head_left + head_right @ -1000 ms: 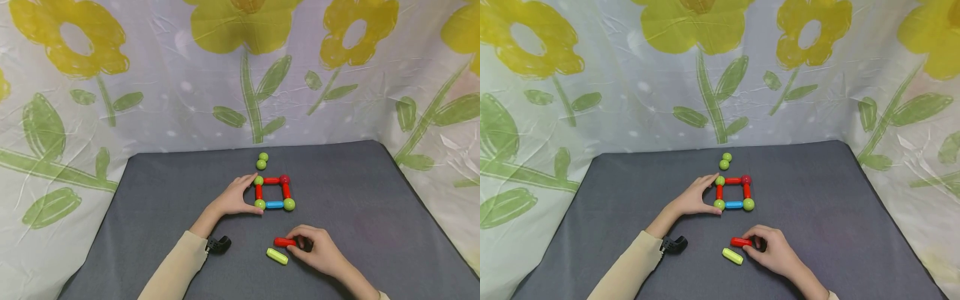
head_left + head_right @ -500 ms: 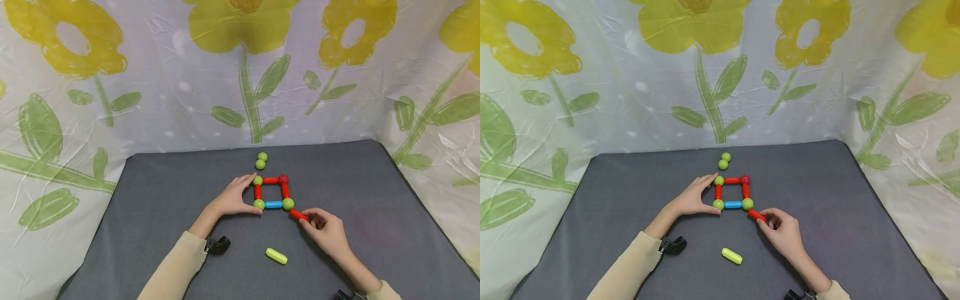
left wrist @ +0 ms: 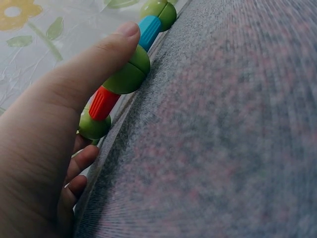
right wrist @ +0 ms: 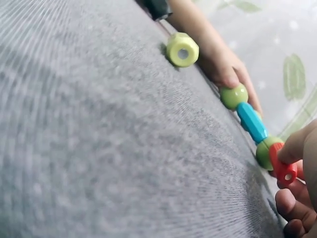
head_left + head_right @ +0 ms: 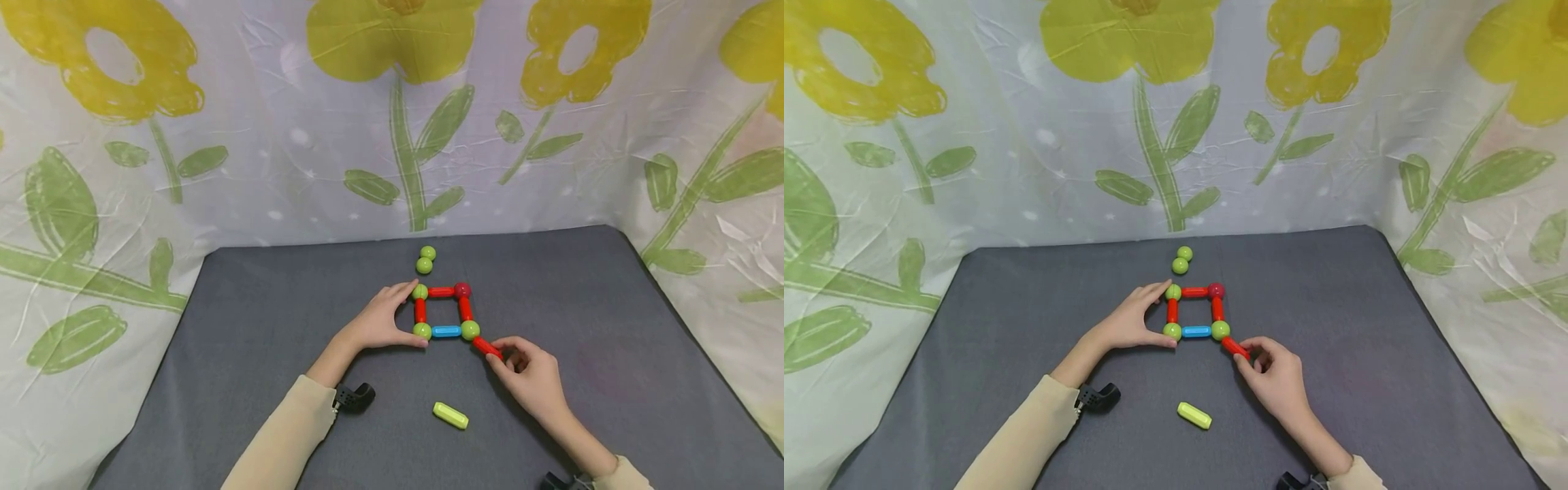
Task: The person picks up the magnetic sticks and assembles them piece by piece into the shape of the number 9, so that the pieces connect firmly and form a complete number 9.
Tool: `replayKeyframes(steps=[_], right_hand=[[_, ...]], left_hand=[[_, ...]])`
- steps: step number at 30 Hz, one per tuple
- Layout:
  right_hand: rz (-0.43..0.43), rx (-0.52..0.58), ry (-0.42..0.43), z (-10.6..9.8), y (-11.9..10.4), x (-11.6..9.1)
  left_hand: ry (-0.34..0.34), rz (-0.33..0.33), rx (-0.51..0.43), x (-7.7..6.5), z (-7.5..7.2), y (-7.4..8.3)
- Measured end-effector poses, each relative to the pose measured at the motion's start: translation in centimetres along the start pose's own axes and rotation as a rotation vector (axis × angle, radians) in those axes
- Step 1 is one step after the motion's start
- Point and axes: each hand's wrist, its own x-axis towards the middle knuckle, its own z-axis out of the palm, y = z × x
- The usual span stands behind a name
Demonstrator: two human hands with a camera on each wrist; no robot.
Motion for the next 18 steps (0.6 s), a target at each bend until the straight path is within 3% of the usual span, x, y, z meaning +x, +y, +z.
replayKeyframes(steps=[8,18], right_hand=[[-0.003,-0.028,0.027,0.5,-0.7,-0.2],[0.006,-0.093,-0.019,2.1,-2.3,-0.6]], left_hand=[[-0.001,-0.007,0.003,0.0,0.0,0.1],[-0.001,-0.014,0.012,0.0,0.1,0.0]])
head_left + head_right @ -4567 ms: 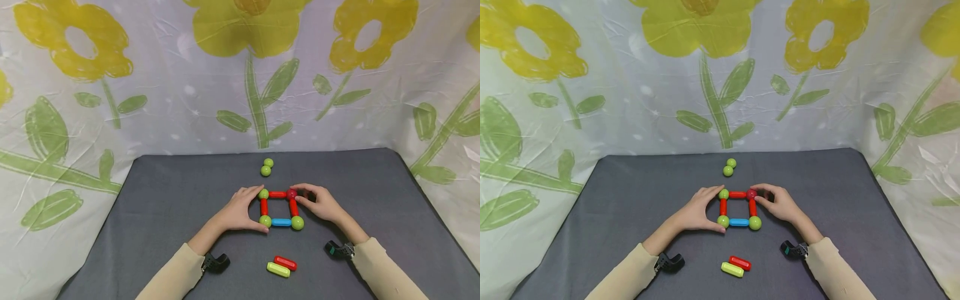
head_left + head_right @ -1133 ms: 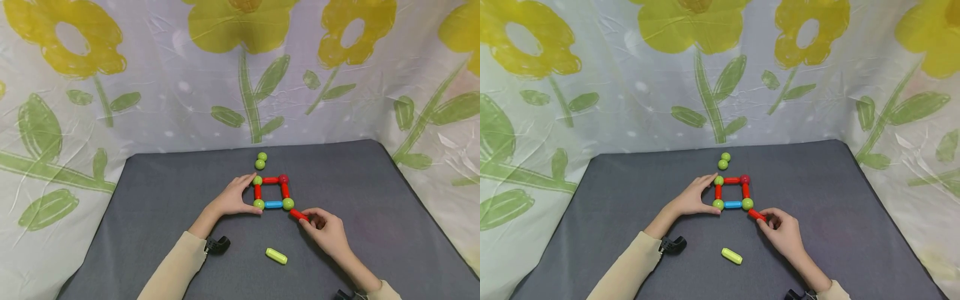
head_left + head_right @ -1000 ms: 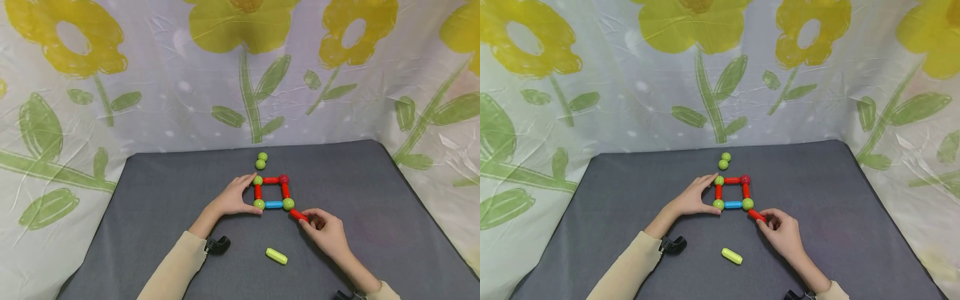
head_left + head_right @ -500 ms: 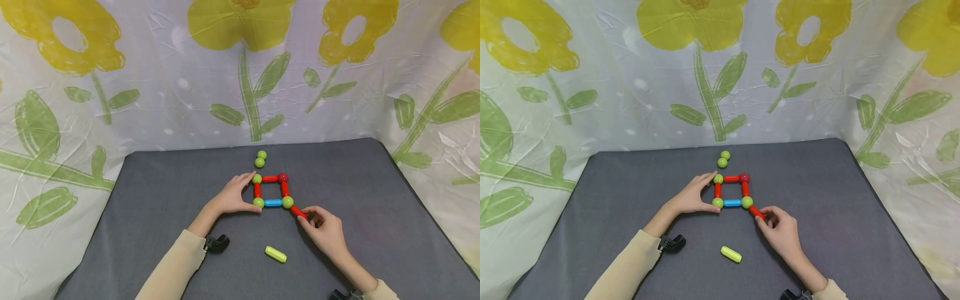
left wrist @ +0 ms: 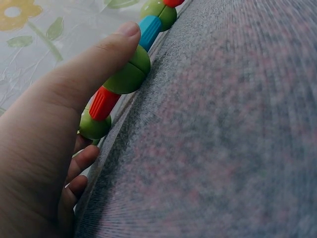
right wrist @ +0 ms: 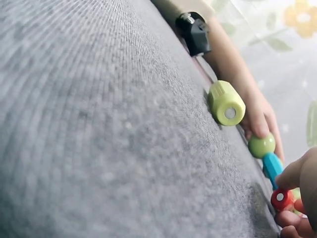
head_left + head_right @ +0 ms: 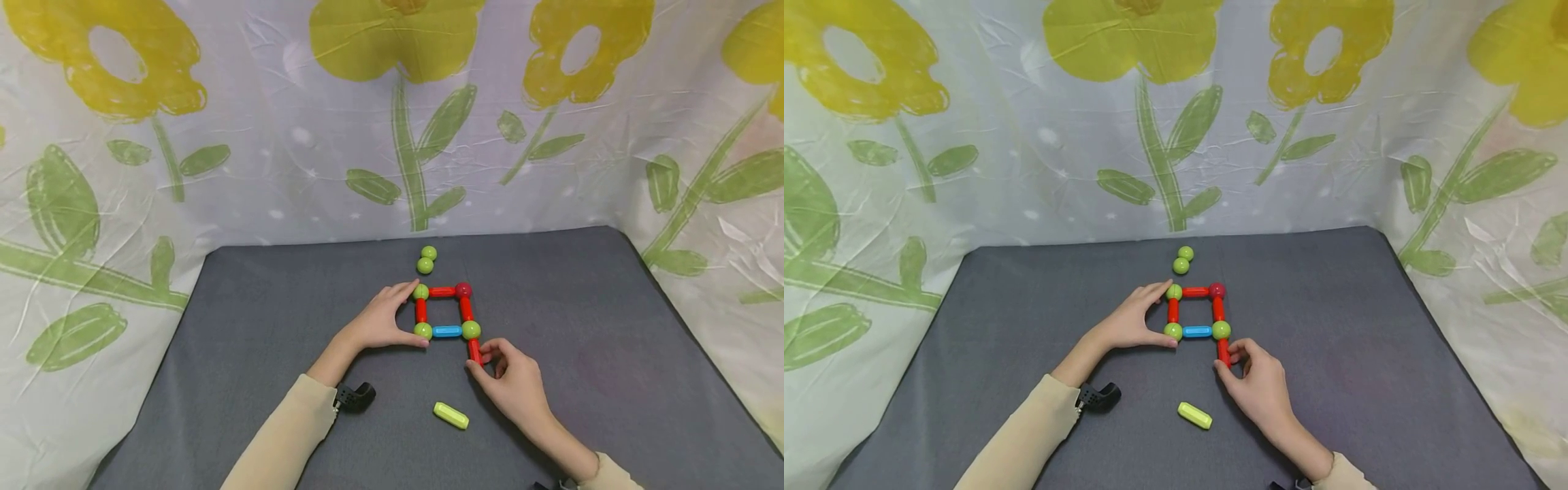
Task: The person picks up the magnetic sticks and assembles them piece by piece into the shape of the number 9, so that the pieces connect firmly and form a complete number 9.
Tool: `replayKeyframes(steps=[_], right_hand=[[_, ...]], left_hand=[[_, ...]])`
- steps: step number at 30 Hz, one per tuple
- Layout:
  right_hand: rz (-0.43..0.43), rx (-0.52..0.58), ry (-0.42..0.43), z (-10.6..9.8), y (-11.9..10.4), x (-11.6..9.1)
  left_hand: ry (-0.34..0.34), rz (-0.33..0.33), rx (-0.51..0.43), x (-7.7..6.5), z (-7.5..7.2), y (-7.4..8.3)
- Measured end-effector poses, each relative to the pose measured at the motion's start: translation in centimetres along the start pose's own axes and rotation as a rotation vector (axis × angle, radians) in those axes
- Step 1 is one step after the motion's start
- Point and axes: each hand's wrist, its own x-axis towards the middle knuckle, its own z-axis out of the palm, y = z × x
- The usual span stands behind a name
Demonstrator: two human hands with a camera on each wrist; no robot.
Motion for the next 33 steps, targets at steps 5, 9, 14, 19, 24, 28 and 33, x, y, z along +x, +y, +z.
replayKeyframes(steps=[5,9,14,19,24,28,33], right_hand=[[0.021,-0.004,-0.007,0.07,-0.07,0.02],[0.019,0.004,0.0,-0.01,0.01,-0.01],[0.003,0.029,0.013,-0.08,0.02,0.04],[-0.013,0.045,0.02,-0.18,-0.05,0.04],[-0.01,0.047,0.011,-0.19,-0.06,-0.02],[0.001,0.038,0.006,-0.14,0.04,0.03],[-0.011,0.053,0.005,-0.38,0.15,0.24]], left_hand=[[-0.007,0.001,0.004,-0.01,-0.07,0.05],[-0.009,0.004,0.001,-0.04,-0.14,0.15],[-0.007,0.005,-0.004,-0.07,-0.18,0.18],[-0.006,0.004,-0.01,-0.09,-0.23,0.21],[-0.006,0.003,-0.011,-0.11,-0.25,0.25],[-0.003,0.003,-0.005,-0.12,-0.2,0.25],[0.001,0.003,-0.001,-0.09,-0.13,0.22]])
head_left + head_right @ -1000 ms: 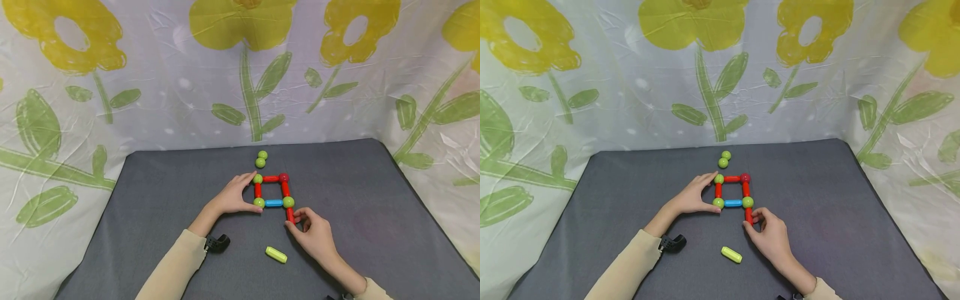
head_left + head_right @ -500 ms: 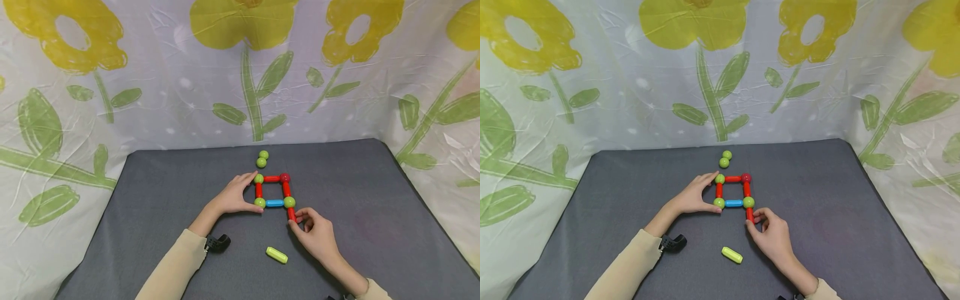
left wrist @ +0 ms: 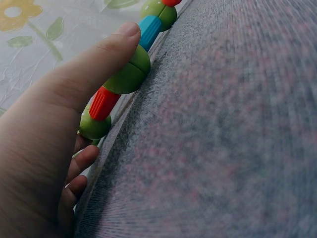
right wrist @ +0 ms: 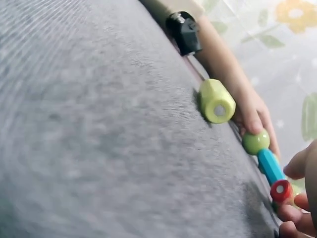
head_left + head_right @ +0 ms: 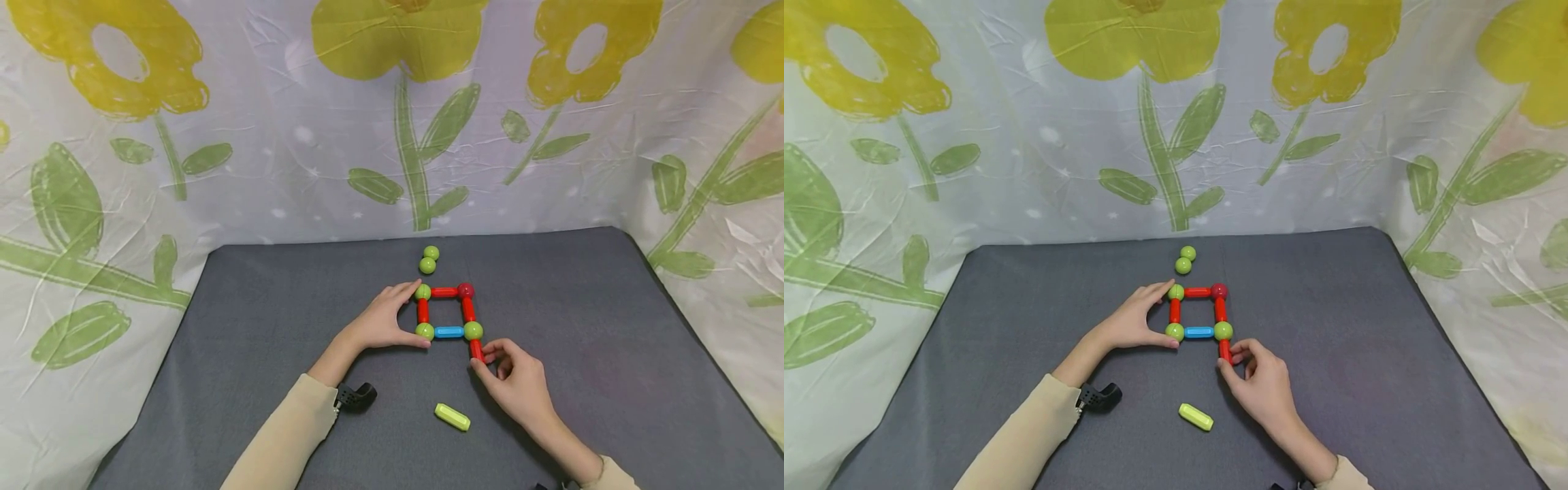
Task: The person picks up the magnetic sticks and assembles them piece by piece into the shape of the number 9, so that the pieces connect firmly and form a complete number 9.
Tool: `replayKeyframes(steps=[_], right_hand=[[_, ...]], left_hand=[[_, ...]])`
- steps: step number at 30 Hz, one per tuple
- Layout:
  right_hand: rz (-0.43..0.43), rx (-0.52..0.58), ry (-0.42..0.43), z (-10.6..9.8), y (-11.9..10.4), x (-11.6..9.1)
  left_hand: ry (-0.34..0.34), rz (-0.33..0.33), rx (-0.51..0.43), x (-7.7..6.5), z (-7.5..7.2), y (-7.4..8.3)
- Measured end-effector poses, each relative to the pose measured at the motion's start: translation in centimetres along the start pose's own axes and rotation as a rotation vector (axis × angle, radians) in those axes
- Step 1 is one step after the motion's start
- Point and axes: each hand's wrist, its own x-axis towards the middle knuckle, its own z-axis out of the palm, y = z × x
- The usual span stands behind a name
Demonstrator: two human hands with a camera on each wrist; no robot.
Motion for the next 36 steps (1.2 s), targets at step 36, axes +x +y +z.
replayKeyframes(steps=[36], right_hand=[[-0.006,0.05,-0.394,3.3,2.8,20.2]], left_hand=[[-0.009,-0.002,0.0,-0.1,0.0,-0.3]])
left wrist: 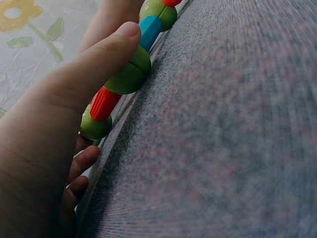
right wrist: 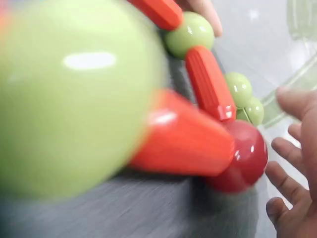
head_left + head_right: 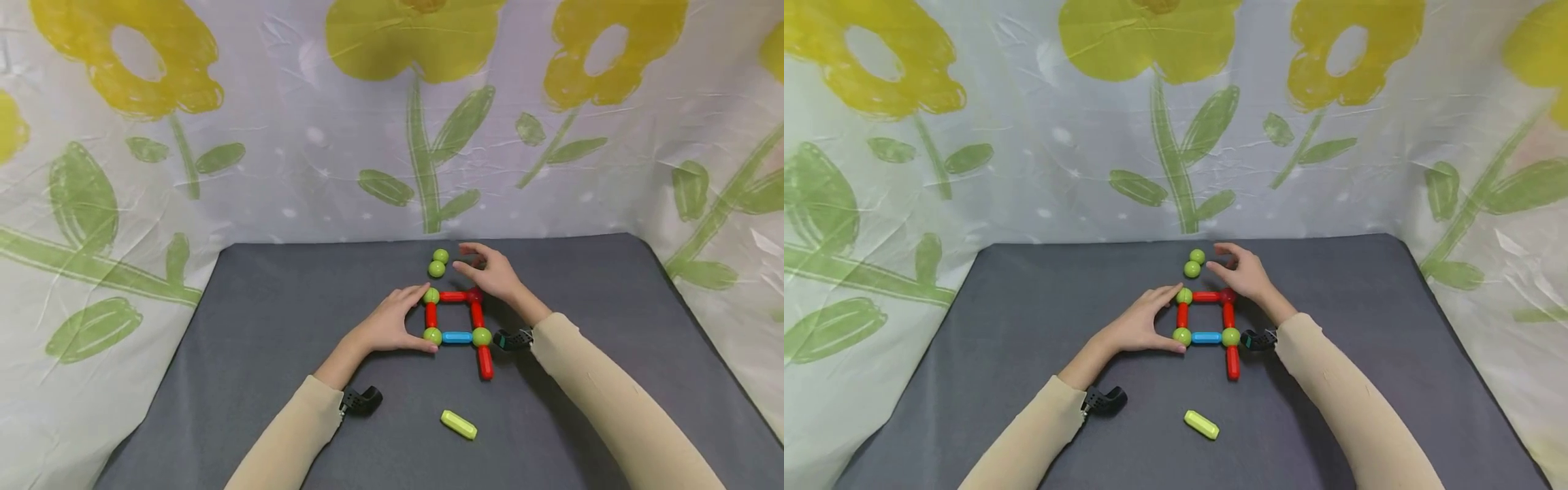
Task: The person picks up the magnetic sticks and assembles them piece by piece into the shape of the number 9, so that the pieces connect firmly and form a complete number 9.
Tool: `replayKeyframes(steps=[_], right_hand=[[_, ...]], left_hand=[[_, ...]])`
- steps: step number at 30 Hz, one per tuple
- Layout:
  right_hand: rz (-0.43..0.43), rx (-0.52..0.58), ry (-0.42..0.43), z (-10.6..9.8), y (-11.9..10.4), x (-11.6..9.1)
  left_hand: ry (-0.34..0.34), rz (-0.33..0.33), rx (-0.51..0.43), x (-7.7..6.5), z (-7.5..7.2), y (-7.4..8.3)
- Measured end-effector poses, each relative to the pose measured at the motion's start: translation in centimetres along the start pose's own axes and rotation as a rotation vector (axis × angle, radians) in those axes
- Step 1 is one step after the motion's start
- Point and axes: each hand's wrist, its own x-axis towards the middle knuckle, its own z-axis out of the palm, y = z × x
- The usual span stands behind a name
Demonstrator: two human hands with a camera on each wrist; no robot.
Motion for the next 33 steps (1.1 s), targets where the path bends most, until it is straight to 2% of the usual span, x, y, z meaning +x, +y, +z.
replayKeyframes(steps=[5,11,14,19,25,29,33], right_hand=[[0.004,0.004,-0.07,0.4,-0.3,2.8],[0.045,0.069,-0.22,0.5,0.0,4.0],[0.044,0.063,-0.253,0.5,0.0,4.3],[0.03,0.046,-0.247,0.9,0.1,4.6],[0.037,0.033,-0.213,0.6,0.2,4.1],[0.008,0.036,-0.161,0.0,0.1,2.9],[-0.048,0.049,-0.1,-0.8,-0.4,0.3]], left_hand=[[-0.006,0.009,0.004,0.0,0.1,0.1],[-0.008,0.026,-0.009,0.0,0.1,0.3],[-0.003,0.026,-0.006,0.0,0.0,0.2],[0.002,0.029,-0.001,-0.2,-0.1,0.1],[0.001,0.025,-0.005,-0.2,-0.1,0.2],[0.0,0.019,-0.006,-0.2,0.0,0.1],[0.004,0.012,-0.009,-0.2,-0.1,0.0]])
